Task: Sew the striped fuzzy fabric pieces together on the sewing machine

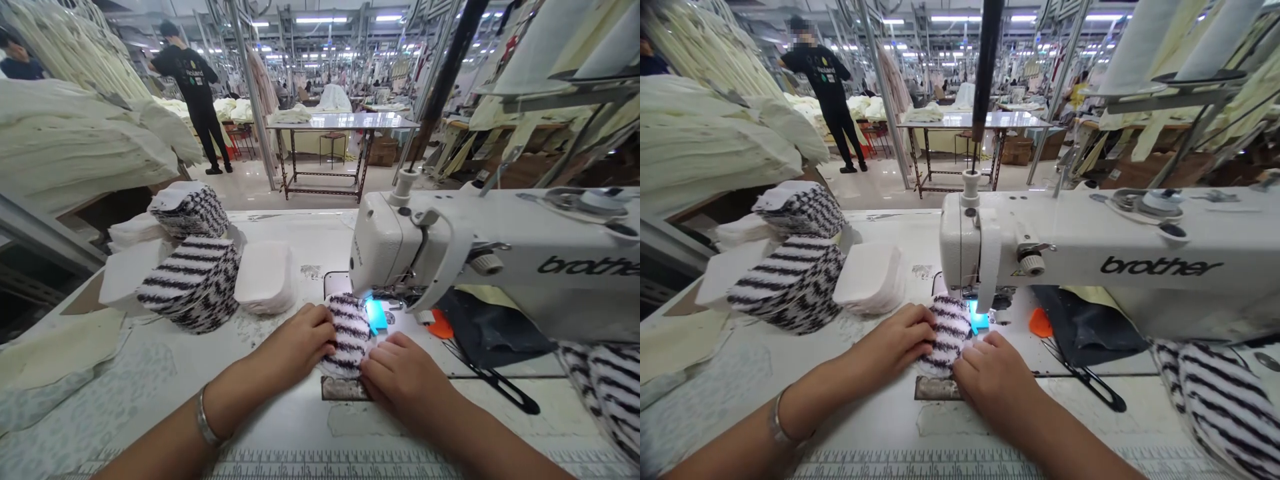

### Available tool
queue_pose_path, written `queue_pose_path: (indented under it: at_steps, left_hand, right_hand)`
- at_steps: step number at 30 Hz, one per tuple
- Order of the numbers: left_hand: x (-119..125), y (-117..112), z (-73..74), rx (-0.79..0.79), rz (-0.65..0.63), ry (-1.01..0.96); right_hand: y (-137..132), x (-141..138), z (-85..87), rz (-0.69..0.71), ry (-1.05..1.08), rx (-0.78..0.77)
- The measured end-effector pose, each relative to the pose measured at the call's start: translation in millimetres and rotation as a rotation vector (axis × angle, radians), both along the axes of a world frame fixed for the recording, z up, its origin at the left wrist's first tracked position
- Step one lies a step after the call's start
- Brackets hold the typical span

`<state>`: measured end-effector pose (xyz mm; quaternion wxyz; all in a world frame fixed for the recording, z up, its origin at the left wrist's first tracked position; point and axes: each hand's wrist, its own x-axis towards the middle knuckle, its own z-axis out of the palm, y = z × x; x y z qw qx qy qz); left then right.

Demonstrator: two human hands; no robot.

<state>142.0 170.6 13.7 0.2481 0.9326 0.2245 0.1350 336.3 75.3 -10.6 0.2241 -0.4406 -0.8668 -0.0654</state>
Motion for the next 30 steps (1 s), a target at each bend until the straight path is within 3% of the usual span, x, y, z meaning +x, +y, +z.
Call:
queue_pose_path:
  at_steps: [4,9,16,22,30]
  left_hand:
    - [5,-4,-1.4,0.083,0.022,0.133]
    - [5,-10,7.4,0.282,0.012,0.268]
    - [18,-7,21.9,0.227,-0.029,0.104]
    - [24,-8,8.8,0.221,-0.281,0.023]
    - [27,-19,-12.7,0.361,-0.256,-0.015]
  right_hand:
    - [-3,6,-3.5,0.017,0.000,0.048]
    - [-9,15,-5.1,0.025,0.016,0.038]
    - [-13,16,-6.7,0.035,0.075,0.000]
    - [-14,18,-12.4,0.025,0.073,-0.015]
    - [-15,19,-13.0,0.022,0.071,-0.066]
